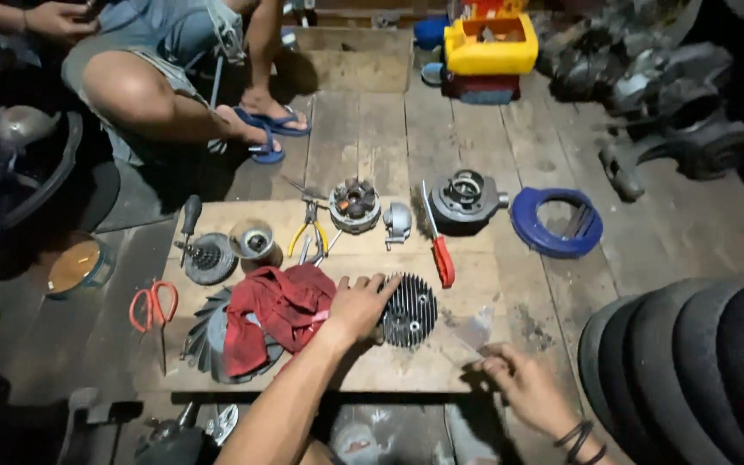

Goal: Cleaning the holes of a motorcycle cylinder head using a thin wire to remove debris.

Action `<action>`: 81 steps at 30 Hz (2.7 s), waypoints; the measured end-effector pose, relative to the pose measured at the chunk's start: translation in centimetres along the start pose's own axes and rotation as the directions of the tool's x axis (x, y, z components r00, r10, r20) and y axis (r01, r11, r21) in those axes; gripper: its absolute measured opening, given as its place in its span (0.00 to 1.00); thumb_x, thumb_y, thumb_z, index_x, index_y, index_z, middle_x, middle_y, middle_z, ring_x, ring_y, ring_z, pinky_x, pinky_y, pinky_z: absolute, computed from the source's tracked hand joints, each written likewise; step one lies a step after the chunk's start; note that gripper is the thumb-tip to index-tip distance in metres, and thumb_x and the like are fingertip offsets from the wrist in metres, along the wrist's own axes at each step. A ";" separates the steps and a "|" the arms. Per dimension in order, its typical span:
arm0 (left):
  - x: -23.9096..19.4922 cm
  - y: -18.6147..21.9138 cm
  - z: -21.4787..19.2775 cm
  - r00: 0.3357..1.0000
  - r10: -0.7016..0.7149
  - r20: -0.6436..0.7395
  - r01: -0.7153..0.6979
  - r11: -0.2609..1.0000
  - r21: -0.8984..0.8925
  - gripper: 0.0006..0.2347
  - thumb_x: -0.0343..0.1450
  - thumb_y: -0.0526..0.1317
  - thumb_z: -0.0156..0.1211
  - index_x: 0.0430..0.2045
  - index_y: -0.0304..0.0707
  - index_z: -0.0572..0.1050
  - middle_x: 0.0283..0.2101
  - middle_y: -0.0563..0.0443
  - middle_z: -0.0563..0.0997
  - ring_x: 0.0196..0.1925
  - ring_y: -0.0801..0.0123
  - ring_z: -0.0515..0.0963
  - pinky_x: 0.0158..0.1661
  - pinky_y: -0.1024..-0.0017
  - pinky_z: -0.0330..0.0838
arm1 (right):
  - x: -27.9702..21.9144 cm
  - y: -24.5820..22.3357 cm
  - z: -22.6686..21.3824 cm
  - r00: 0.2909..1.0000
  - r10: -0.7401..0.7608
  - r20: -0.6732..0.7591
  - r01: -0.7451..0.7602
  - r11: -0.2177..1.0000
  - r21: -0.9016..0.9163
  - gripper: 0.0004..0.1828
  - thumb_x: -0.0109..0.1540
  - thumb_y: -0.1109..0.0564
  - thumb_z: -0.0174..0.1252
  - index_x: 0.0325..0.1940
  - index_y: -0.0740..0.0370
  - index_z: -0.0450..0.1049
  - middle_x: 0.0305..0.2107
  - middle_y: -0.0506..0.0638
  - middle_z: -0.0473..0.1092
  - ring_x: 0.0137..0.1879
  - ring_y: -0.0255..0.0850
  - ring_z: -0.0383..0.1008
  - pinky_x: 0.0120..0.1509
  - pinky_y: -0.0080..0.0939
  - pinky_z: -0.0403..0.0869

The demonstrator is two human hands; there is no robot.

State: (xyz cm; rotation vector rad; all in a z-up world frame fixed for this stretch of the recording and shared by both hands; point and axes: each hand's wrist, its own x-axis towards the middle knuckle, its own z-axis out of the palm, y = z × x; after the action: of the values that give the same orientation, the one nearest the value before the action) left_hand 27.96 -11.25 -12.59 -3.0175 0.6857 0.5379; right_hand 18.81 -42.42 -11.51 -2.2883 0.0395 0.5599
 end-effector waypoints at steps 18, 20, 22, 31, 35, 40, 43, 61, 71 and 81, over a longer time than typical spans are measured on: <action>-2.3 0.7 3.3 0.966 -0.067 -0.248 0.075 0.997 0.024 0.46 0.53 0.76 0.65 0.57 0.44 0.69 0.56 0.43 0.74 0.53 0.42 0.78 0.59 0.29 0.56 | 0.1 6.7 15.5 0.941 0.332 -0.067 -0.191 0.684 0.704 0.15 0.66 0.55 0.56 0.54 0.64 0.77 0.27 0.60 0.80 0.22 0.42 0.67 0.33 0.39 0.64; -2.3 1.7 3.2 0.953 -0.057 -0.297 0.072 0.997 0.039 0.45 0.50 0.77 0.68 0.52 0.45 0.73 0.52 0.44 0.77 0.48 0.42 0.79 0.57 0.31 0.58 | -1.1 6.2 14.3 0.957 0.226 -0.181 -0.091 0.828 0.554 0.15 0.65 0.51 0.57 0.49 0.58 0.82 0.19 0.50 0.78 0.31 0.37 0.74 0.46 0.35 0.68; -2.6 2.1 0.6 0.981 -0.172 -0.090 0.173 0.985 0.005 0.45 0.58 0.73 0.67 0.63 0.45 0.66 0.63 0.43 0.71 0.63 0.40 0.71 0.63 0.33 0.57 | -0.6 4.9 13.1 0.955 0.149 -0.255 -0.001 0.866 0.501 0.09 0.63 0.54 0.59 0.42 0.57 0.83 0.18 0.48 0.68 0.26 0.36 0.67 0.38 0.35 0.66; -3.7 1.5 -3.2 0.995 -0.104 0.009 0.103 0.966 -0.236 0.37 0.66 0.54 0.68 0.71 0.59 0.56 0.74 0.46 0.56 0.74 0.45 0.55 0.67 0.30 0.49 | 0.1 3.1 14.7 0.945 0.133 -0.298 -0.101 0.987 0.123 0.12 0.67 0.45 0.49 0.47 0.47 0.75 0.34 0.50 0.82 0.42 0.52 0.81 0.48 0.47 0.72; -2.9 0.7 -2.5 0.992 -0.103 0.068 0.116 0.968 -0.224 0.36 0.67 0.56 0.64 0.71 0.64 0.54 0.76 0.50 0.53 0.76 0.45 0.53 0.67 0.28 0.47 | 0.7 1.8 13.8 0.953 0.105 -0.283 -0.089 0.994 0.067 0.13 0.68 0.45 0.47 0.47 0.48 0.75 0.34 0.52 0.81 0.42 0.56 0.80 0.46 0.51 0.71; -2.6 1.1 -2.6 0.988 -0.128 0.084 0.145 0.956 -0.253 0.33 0.67 0.58 0.60 0.69 0.64 0.58 0.73 0.49 0.60 0.74 0.48 0.59 0.68 0.27 0.43 | 1.7 0.6 13.9 0.958 0.110 -0.265 -0.087 0.992 0.096 0.13 0.68 0.46 0.45 0.46 0.47 0.75 0.36 0.52 0.82 0.46 0.58 0.79 0.50 0.51 0.71; -2.6 1.9 -2.4 0.988 -0.152 0.025 0.154 0.959 -0.238 0.29 0.69 0.58 0.59 0.66 0.60 0.63 0.70 0.47 0.65 0.63 0.46 0.76 0.71 0.34 0.42 | 2.7 0.7 14.8 0.956 0.098 -0.275 -0.057 0.987 0.152 0.14 0.69 0.48 0.45 0.47 0.52 0.75 0.46 0.47 0.82 0.51 0.54 0.80 0.57 0.49 0.73; -1.2 1.2 0.5 0.984 -0.175 -0.006 0.170 0.962 -0.213 0.24 0.71 0.57 0.54 0.63 0.63 0.66 0.66 0.52 0.71 0.52 0.45 0.83 0.71 0.34 0.34 | 2.2 -0.6 14.6 0.958 0.194 -0.211 -0.157 0.971 0.181 0.18 0.69 0.44 0.41 0.51 0.50 0.75 0.49 0.46 0.81 0.55 0.54 0.79 0.63 0.49 0.71; -1.4 0.9 0.9 0.985 -0.174 -0.005 0.169 0.964 -0.205 0.24 0.73 0.50 0.59 0.67 0.67 0.65 0.67 0.51 0.73 0.62 0.52 0.77 0.66 0.31 0.47 | 2.4 -2.5 12.9 0.975 0.165 -0.152 -0.152 0.984 0.092 0.17 0.71 0.47 0.41 0.52 0.50 0.74 0.42 0.61 0.80 0.55 0.64 0.77 0.61 0.65 0.73; -1.1 1.0 1.4 0.983 -0.181 0.000 0.178 0.965 -0.195 0.24 0.73 0.50 0.59 0.66 0.68 0.66 0.67 0.53 0.73 0.63 0.53 0.77 0.66 0.31 0.46 | 1.4 -3.5 11.6 0.974 0.208 -0.094 -0.217 0.971 -0.100 0.17 0.71 0.42 0.38 0.55 0.43 0.71 0.40 0.61 0.80 0.54 0.60 0.79 0.60 0.62 0.75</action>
State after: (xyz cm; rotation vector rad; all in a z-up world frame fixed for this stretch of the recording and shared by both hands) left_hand 26.13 -11.55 -13.46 -3.2241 0.3729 0.6035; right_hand 16.36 -31.76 -16.78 -2.4310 0.3054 0.5882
